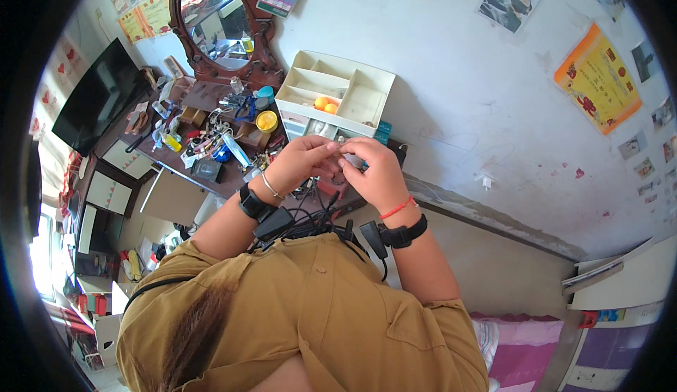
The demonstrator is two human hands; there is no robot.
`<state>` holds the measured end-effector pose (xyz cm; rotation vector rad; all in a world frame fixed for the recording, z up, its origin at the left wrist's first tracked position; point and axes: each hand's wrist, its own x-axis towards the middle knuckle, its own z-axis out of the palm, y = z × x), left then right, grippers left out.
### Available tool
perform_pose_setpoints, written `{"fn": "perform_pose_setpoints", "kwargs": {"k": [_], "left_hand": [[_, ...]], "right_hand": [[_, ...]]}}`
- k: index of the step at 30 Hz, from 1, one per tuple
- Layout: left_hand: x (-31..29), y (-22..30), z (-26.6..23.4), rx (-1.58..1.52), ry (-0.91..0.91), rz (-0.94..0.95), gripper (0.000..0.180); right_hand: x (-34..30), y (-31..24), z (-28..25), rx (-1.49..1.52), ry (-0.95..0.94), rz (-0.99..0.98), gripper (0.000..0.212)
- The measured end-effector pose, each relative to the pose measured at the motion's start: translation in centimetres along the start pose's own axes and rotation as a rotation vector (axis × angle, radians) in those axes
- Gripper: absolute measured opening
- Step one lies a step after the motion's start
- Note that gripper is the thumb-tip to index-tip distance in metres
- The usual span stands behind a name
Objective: The person handles and organizes various small items including toy parts, cards, and plastic containers on a desk, placing some items into a small tiered organizer box.
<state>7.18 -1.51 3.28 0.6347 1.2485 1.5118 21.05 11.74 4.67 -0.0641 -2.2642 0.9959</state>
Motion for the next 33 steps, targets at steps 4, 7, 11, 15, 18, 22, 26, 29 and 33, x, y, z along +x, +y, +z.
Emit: {"fn": "perform_pose_setpoints", "kwargs": {"k": [4,7,11,15,18,22,26,29,33], "left_hand": [[-0.4,-0.1,-0.4,0.018,0.027,0.035,0.027],[-0.7,0.0,-0.5,-0.032,0.008,0.029,0.025],[-1.0,0.1,-0.4,-0.074,-0.015,0.025,0.025],[-0.9,-0.4,-0.7,-0.065,-0.073,0.024,0.025],[-0.9,0.0,-0.2,-0.045,-0.072,0.032,0.025],[-0.4,-0.1,-0.5,0.009,-0.080,0.071,0.023],[0.0,-0.3,-0.8,0.019,0.022,0.092,0.022],[0.5,-0.2,-0.5,0.027,0.109,0.125,0.021],[0.6,0.3,-0.6,0.034,0.134,0.138,0.021]], "right_hand": [[-0.1,0.7,0.0,0.065,0.000,0.061,0.025],[0.3,1.4,0.4,0.063,0.063,0.102,0.036],[0.4,1.8,0.9,0.126,-0.089,0.179,0.044],[0.3,2.9,2.1,0.453,-0.245,0.275,0.043],[-0.1,3.5,3.0,0.557,-0.311,0.349,0.038],[-0.4,5.3,3.6,0.621,-0.348,0.379,0.026],[-0.1,3.7,3.0,0.667,-0.296,0.446,0.017],[-0.5,3.7,2.4,0.680,-0.322,0.507,0.016],[-0.6,3.8,2.1,0.608,-0.308,0.446,0.016]]}}
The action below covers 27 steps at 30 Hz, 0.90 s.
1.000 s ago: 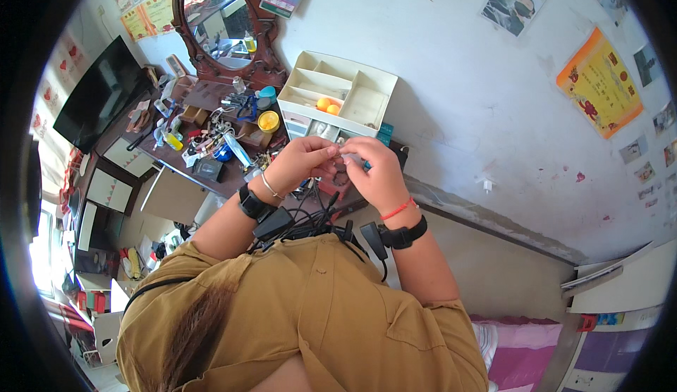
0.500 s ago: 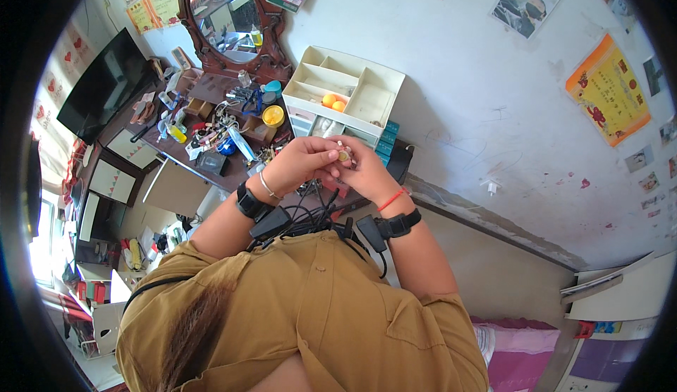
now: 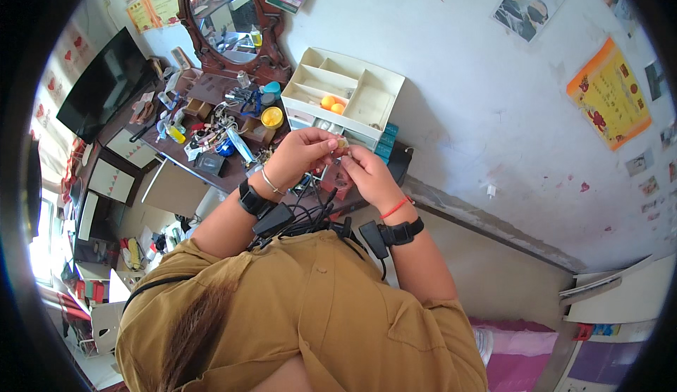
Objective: The person handles and organizes various small items including toy parts, cards, and plastic containers on a desk, placing some items into a small tiered organizer box.
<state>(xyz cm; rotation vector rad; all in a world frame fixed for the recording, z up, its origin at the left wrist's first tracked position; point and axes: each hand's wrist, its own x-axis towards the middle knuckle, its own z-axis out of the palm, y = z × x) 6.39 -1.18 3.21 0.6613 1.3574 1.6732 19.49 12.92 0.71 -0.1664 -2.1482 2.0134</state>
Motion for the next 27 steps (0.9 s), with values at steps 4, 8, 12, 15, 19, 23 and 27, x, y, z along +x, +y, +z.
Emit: {"fn": "perform_pose_setpoints", "kwargs": {"k": [4,8,12,15,19,23,27], "left_hand": [[0.0,0.2,-0.2,-0.001,-0.002,0.007,0.022],[-0.3,0.9,0.1,0.033,-0.013,0.017,0.020],[-0.6,1.2,0.0,0.063,-0.034,0.017,0.021],[-0.7,1.6,0.2,0.048,-0.059,0.073,0.021],[-1.0,2.3,0.7,0.067,-0.103,0.104,0.020],[-1.2,2.6,1.2,0.049,-0.173,0.154,0.021],[-1.2,2.7,1.1,0.166,-0.080,0.200,0.020]], "right_hand": [[-0.1,-0.9,0.2,0.059,-0.024,0.021,0.019],[-0.2,-1.8,1.0,0.079,-0.003,0.007,0.021],[-0.3,-2.4,1.3,0.068,0.014,-0.014,0.026],[-0.2,-2.4,1.4,0.103,0.012,-0.048,0.028],[-0.4,-3.2,1.8,0.113,0.029,-0.068,0.029],[-0.6,-3.1,1.9,0.180,0.043,-0.062,0.027],[-0.8,-3.0,1.4,0.149,0.023,-0.044,0.025]]}}
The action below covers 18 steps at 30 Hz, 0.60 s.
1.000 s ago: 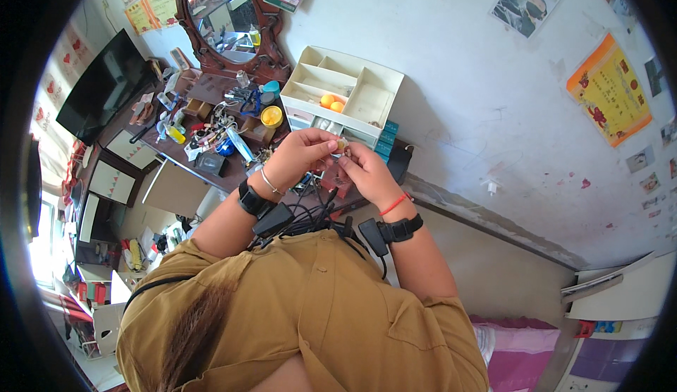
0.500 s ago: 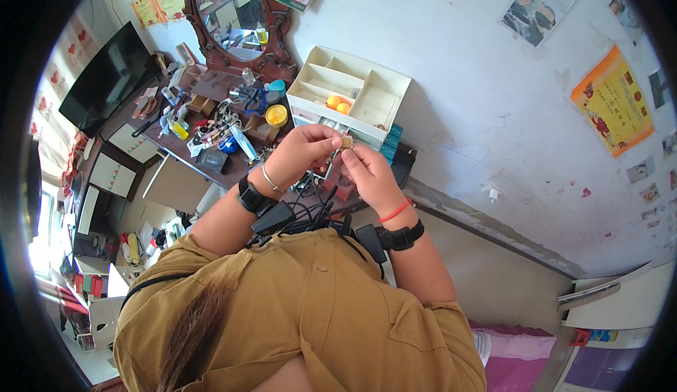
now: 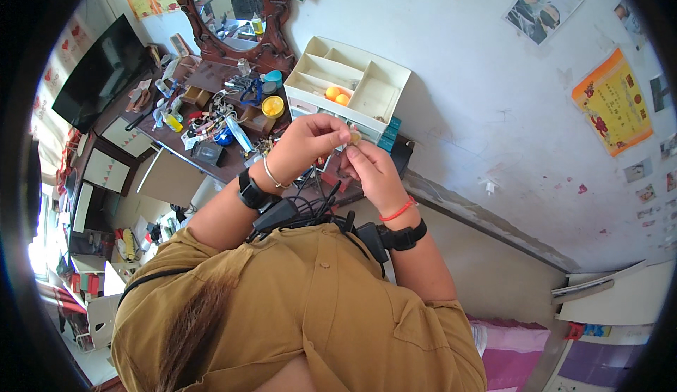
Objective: The person handles and organizes various small items including toy parts, cards, and plastic containers on a desk, placing some items into a small tiered organizer box.
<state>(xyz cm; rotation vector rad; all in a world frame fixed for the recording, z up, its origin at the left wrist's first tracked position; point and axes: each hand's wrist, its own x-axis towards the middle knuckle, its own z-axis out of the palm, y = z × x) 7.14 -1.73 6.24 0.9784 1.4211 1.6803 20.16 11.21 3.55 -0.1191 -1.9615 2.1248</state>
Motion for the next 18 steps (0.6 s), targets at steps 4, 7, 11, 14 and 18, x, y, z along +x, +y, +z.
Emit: {"fn": "perform_pose_setpoints", "kwargs": {"k": [4,7,11,14,18], "left_hand": [[0.5,-1.0,-0.6,-0.082,0.110,-0.043,0.019],[0.8,-1.3,-0.6,-0.182,0.212,-0.021,0.017],[1.1,-2.1,-1.3,-0.186,0.178,-0.012,0.016],[1.1,-2.4,-1.3,-0.352,0.135,-0.040,0.018],[0.9,-1.8,-1.2,-0.750,0.028,-0.191,0.025]], "right_hand": [[-0.2,-0.8,0.9,-0.234,0.046,-0.090,0.023],[-0.5,-2.0,1.4,-0.405,0.006,-0.107,0.021],[-0.6,-2.2,1.6,-0.474,-0.015,-0.176,0.020],[-0.6,-2.8,1.6,-0.544,-0.031,-0.133,0.021],[-0.4,-2.2,1.3,-0.577,0.003,-0.101,0.020]]}}
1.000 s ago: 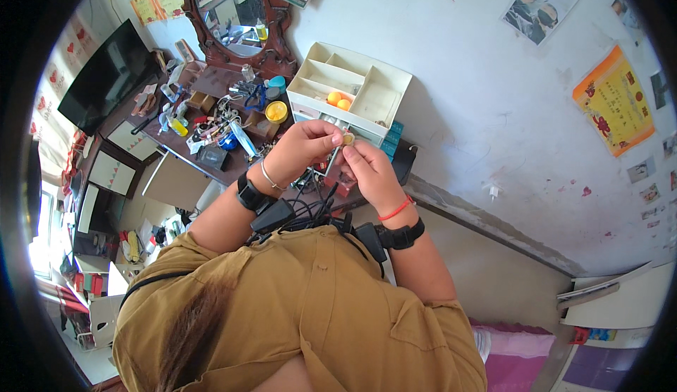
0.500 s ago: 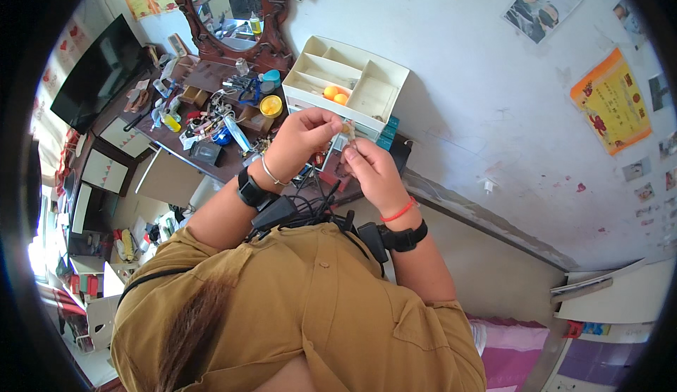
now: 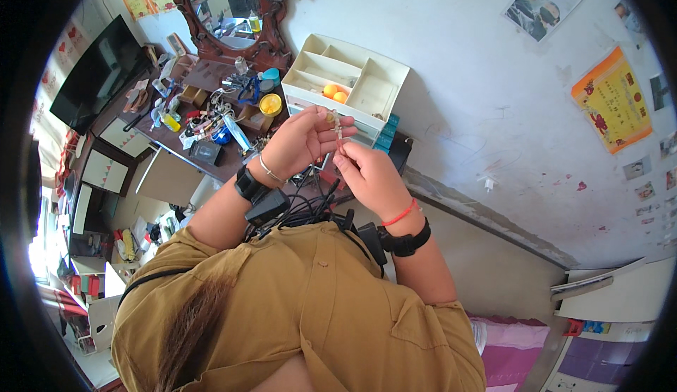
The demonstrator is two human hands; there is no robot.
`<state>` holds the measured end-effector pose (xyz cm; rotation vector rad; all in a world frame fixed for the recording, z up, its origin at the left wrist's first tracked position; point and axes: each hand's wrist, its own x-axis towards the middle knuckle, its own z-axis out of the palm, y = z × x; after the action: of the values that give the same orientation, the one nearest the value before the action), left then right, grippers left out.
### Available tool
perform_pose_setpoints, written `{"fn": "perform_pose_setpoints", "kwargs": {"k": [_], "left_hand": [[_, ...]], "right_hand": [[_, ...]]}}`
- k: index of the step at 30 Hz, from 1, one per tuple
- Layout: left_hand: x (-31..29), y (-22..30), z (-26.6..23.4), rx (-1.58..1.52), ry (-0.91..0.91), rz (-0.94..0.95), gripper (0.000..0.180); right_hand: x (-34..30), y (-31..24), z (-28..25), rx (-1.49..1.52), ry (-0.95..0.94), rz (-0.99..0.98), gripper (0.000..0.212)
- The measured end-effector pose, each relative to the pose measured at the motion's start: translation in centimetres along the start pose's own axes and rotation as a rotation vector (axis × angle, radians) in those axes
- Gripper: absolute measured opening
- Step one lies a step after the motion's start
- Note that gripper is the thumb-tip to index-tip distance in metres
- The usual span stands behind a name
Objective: The person handles and organizes various small items including toy parts, cards, and plastic containers on a desk, placing some items into a small tiered organizer box.
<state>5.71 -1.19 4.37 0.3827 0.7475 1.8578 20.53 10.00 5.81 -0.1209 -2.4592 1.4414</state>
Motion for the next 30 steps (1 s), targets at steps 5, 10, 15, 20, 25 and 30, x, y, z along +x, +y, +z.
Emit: {"fn": "perform_pose_setpoints", "kwargs": {"k": [5,10,15,20,25,30], "left_hand": [[1.0,-0.3,-2.8,-0.353,-0.027,-0.021,0.025],[1.0,0.3,-4.6,-0.387,0.058,0.043,0.018],[0.7,-0.1,-5.9,-0.096,0.151,0.093,0.017],[0.1,-1.1,-5.9,0.061,0.112,-0.084,0.023],[-0.6,-1.7,-5.0,0.092,0.058,-0.261,0.027],[-1.1,-1.4,-5.5,-0.006,-0.016,-0.293,0.028]], "right_hand": [[-0.3,1.1,-0.7,-0.122,-0.105,0.074,0.017],[-1.5,3.2,-2.8,-0.145,-0.149,0.151,0.016],[-1.3,2.4,-4.6,-0.154,-0.050,0.178,0.017],[1.1,0.9,-4.0,-0.077,0.035,-0.015,0.019],[4.4,0.1,-2.2,-0.085,0.039,-0.082,0.018],[6.6,3.9,-0.5,-0.108,0.090,0.019,0.020]]}}
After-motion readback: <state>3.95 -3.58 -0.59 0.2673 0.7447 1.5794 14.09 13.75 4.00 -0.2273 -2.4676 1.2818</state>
